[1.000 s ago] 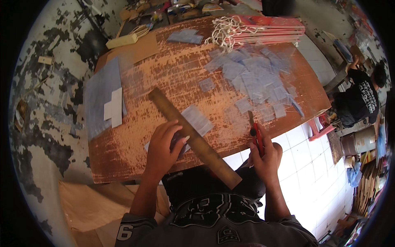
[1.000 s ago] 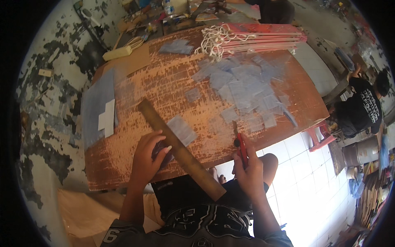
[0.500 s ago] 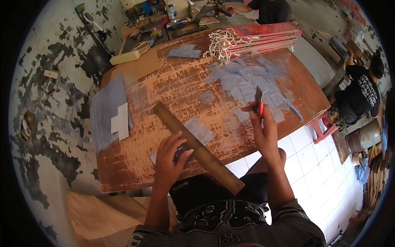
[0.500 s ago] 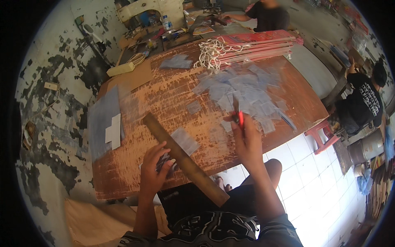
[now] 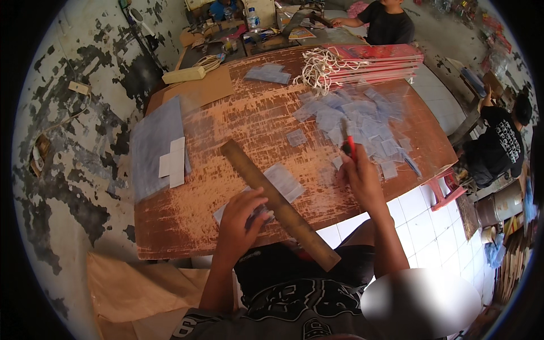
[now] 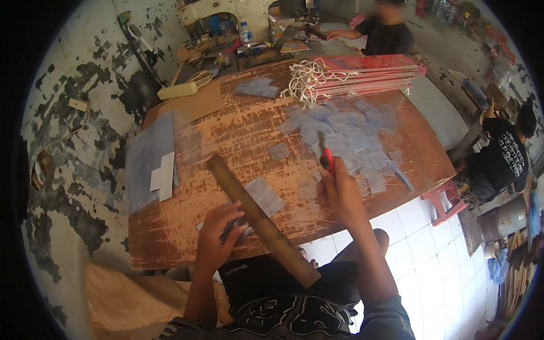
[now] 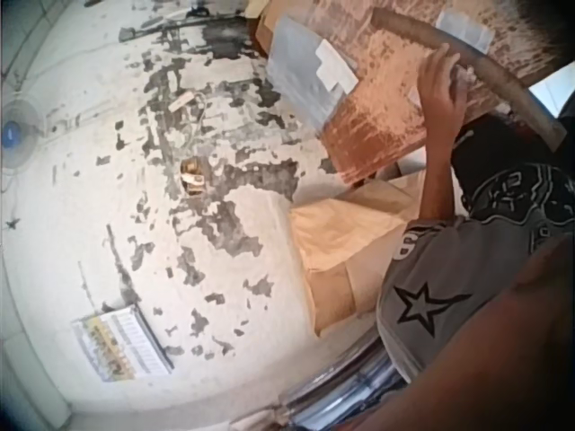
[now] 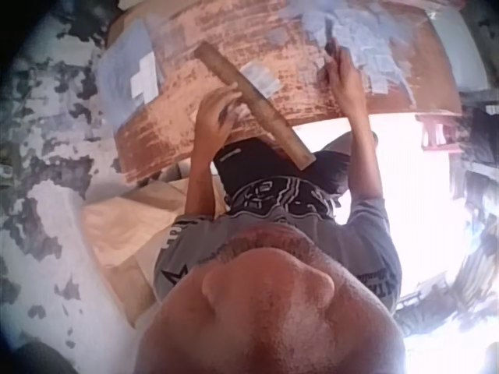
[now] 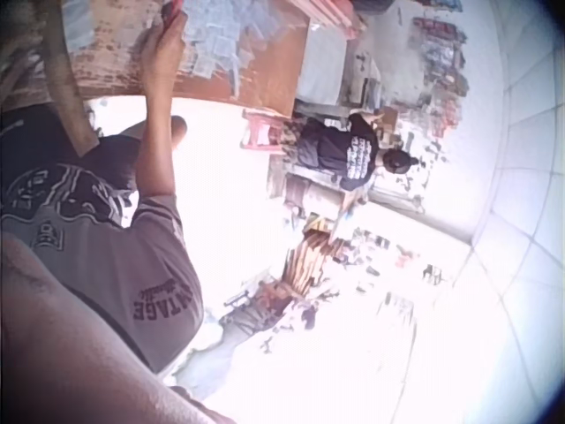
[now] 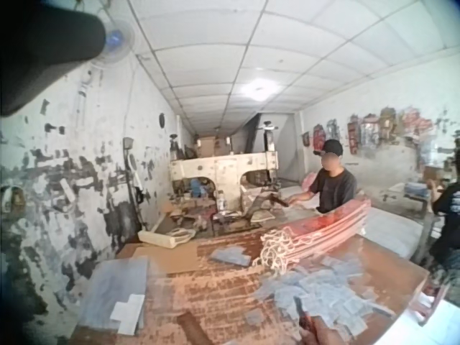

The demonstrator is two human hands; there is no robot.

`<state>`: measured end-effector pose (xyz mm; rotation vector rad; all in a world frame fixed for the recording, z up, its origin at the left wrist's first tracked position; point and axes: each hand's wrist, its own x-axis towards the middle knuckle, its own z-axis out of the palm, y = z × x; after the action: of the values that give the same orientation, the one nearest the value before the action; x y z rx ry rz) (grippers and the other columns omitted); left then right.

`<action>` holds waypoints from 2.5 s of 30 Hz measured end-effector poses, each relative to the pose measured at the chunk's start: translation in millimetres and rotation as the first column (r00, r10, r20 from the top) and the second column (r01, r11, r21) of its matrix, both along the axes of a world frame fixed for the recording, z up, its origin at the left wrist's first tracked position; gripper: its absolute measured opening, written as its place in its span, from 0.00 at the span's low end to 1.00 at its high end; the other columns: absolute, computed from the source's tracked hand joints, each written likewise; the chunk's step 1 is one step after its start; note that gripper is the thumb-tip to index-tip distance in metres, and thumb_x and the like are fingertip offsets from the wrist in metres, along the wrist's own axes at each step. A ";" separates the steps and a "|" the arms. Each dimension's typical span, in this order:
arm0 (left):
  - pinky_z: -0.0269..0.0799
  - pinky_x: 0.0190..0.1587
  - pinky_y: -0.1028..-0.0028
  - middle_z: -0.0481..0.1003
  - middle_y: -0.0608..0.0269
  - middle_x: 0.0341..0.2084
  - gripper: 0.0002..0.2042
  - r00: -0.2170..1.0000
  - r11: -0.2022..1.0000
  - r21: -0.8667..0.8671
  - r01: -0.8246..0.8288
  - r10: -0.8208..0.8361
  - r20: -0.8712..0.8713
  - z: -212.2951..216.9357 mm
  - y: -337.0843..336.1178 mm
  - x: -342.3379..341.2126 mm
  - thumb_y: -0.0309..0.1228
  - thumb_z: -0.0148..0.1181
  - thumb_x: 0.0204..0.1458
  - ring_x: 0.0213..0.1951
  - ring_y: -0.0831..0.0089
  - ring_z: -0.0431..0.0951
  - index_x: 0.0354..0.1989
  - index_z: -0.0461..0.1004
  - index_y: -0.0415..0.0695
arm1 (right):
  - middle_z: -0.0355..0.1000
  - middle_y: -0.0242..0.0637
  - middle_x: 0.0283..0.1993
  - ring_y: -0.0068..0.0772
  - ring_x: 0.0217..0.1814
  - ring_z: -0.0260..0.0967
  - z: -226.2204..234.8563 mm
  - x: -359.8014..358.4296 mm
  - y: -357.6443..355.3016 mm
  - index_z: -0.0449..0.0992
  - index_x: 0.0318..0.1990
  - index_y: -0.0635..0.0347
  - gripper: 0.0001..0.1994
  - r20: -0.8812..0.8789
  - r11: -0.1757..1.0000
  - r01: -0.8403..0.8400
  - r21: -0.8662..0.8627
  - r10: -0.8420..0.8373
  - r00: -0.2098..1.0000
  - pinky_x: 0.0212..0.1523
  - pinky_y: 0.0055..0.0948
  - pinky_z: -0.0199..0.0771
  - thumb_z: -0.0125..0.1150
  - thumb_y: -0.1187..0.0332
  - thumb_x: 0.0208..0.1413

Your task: The person uses a wooden ruler and a red utility knife to cut small rectangular pieces of light-colored material on a wooden workbench. They repeatedly align the ruler, slice along the edge, and separate the cut pieces, which accumulate on the table.

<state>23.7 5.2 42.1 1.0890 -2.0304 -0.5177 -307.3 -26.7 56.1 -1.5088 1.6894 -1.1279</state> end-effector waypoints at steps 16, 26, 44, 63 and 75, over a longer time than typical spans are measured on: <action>0.75 0.69 0.54 0.80 0.51 0.65 0.24 0.263 0.231 0.130 0.964 -0.770 -0.581 -29.5 120.8 -73.4 0.42 0.70 0.68 0.67 0.53 0.80 0.66 0.78 0.40 | 0.84 0.59 0.47 0.69 0.45 0.83 -47.5 -10.8 -33.8 0.69 0.72 0.53 0.25 -0.429 0.971 0.057 -0.232 -0.154 0.890 0.46 0.61 0.81 0.66 0.66 0.70; 0.46 0.86 0.50 0.51 0.44 0.86 0.47 0.025 -0.304 0.288 0.908 -0.648 -0.762 -54.6 128.2 -108.2 0.66 0.44 0.75 0.86 0.50 0.51 0.88 0.46 0.41 | 0.81 0.51 0.50 0.63 0.48 0.82 -59.8 -11.1 -34.2 0.77 0.64 0.57 0.21 -0.460 0.935 0.015 -0.354 -0.188 0.868 0.48 0.54 0.83 0.69 0.69 0.65; 0.56 0.82 0.53 0.66 0.46 0.79 0.35 0.307 -0.219 0.709 0.671 -0.787 -0.535 -38.2 130.5 -123.0 0.58 0.41 0.80 0.79 0.49 0.66 0.84 0.59 0.45 | 0.79 0.53 0.47 0.65 0.48 0.80 -63.5 -15.2 -32.4 0.79 0.58 0.60 0.17 -0.408 0.936 0.025 -0.350 -0.176 0.896 0.49 0.55 0.81 0.72 0.69 0.63; 0.76 0.50 0.54 0.79 0.48 0.38 0.24 0.464 0.116 0.632 0.766 -0.781 -0.418 -31.0 114.5 -129.0 0.52 0.49 0.80 0.44 0.52 0.84 0.51 0.79 0.41 | 0.80 0.52 0.48 0.66 0.47 0.80 -57.6 -14.8 -30.0 0.80 0.57 0.62 0.16 -0.411 0.946 0.020 -0.323 -0.159 0.898 0.47 0.55 0.81 0.71 0.68 0.65; 0.76 0.65 0.61 0.82 0.57 0.56 0.18 0.404 0.118 0.459 0.881 -0.694 -0.596 -38.5 102.9 -104.6 0.42 0.60 0.76 0.62 0.59 0.82 0.65 0.76 0.42 | 0.80 0.54 0.46 0.67 0.47 0.80 -54.0 -13.0 -29.2 0.79 0.58 0.61 0.16 -0.413 0.940 0.010 -0.340 -0.159 0.897 0.46 0.56 0.80 0.70 0.70 0.65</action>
<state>-80.9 108.1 3.7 0.0519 -2.0415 -2.1237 -320.3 -55.9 2.2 -2.0384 1.9450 -1.2334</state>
